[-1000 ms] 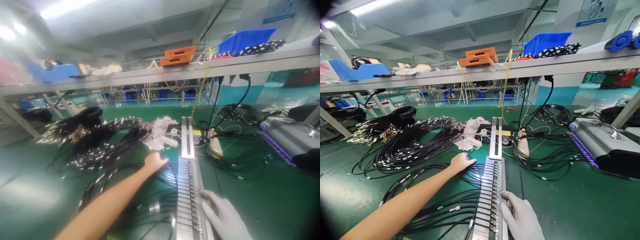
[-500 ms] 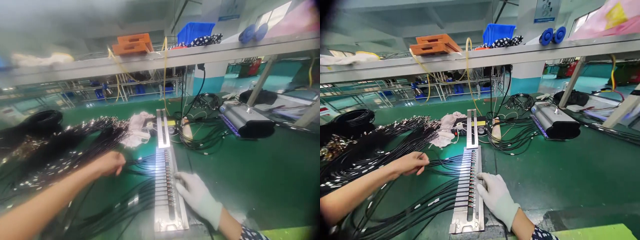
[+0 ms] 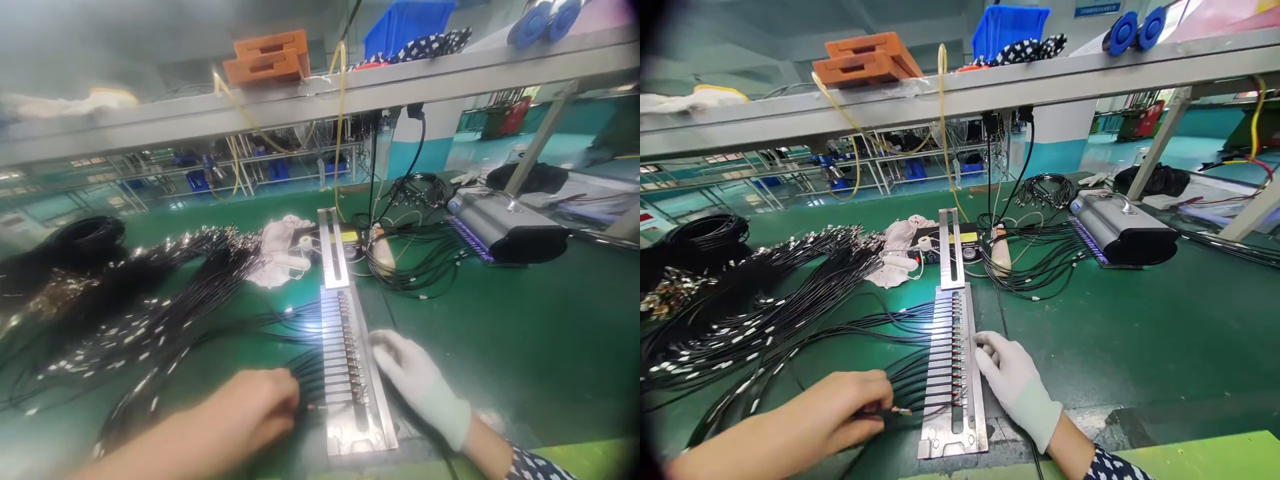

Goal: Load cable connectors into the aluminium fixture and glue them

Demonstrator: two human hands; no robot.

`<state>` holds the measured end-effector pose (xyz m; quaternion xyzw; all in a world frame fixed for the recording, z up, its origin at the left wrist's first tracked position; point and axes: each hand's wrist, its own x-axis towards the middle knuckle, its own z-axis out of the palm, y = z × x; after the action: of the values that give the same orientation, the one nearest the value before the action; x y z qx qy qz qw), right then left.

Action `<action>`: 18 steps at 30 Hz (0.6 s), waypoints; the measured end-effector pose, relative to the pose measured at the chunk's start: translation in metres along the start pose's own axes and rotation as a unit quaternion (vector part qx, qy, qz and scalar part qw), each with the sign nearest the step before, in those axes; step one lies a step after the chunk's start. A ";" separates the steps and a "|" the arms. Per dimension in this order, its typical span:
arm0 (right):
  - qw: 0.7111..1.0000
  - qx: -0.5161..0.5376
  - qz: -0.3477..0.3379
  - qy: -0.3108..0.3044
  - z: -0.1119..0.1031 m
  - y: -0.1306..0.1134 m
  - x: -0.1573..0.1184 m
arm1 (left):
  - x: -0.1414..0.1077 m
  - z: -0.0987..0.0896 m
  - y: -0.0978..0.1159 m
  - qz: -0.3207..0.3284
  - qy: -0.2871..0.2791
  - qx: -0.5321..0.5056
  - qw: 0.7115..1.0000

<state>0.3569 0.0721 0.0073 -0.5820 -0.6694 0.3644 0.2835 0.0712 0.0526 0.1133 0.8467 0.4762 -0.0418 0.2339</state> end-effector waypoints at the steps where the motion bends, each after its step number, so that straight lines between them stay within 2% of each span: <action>1: 0.999 0.029 0.011 0.014 -0.003 0.001 0.000 | 0.010 0.008 -0.004 0.009 -0.005 -0.049 0.999; 3: 0.997 0.067 0.018 0.031 -0.011 0.003 0.005 | 0.030 0.016 -0.013 0.037 0.005 -0.113 0.993; 4: 0.997 0.072 0.018 0.032 -0.015 0.004 0.009 | 0.041 0.017 -0.017 0.052 0.035 -0.119 0.991; 7: 0.997 0.067 0.010 0.024 -0.023 0.006 0.030 | 0.080 0.020 -0.032 0.095 0.129 0.009 0.987; 9: 0.997 0.068 0.003 0.022 -0.024 0.009 0.049 | 0.108 0.026 -0.043 0.101 0.153 0.108 0.977; 11: 0.997 0.074 -0.002 0.027 -0.020 0.014 0.068 | 0.130 0.035 -0.054 0.104 0.153 0.137 0.973; 15: 0.996 0.082 -0.003 0.032 -0.012 0.026 0.088 | 0.143 0.049 -0.072 0.113 0.162 0.102 0.975; 18: 0.997 0.068 -0.005 0.019 -0.013 0.028 0.090 | 0.139 0.051 -0.077 0.127 0.172 -0.042 0.976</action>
<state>0.3685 0.1640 -0.0122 -0.5644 -0.6406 0.3968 0.3371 0.0906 0.1739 -0.0004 0.8839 0.3995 0.1545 0.1877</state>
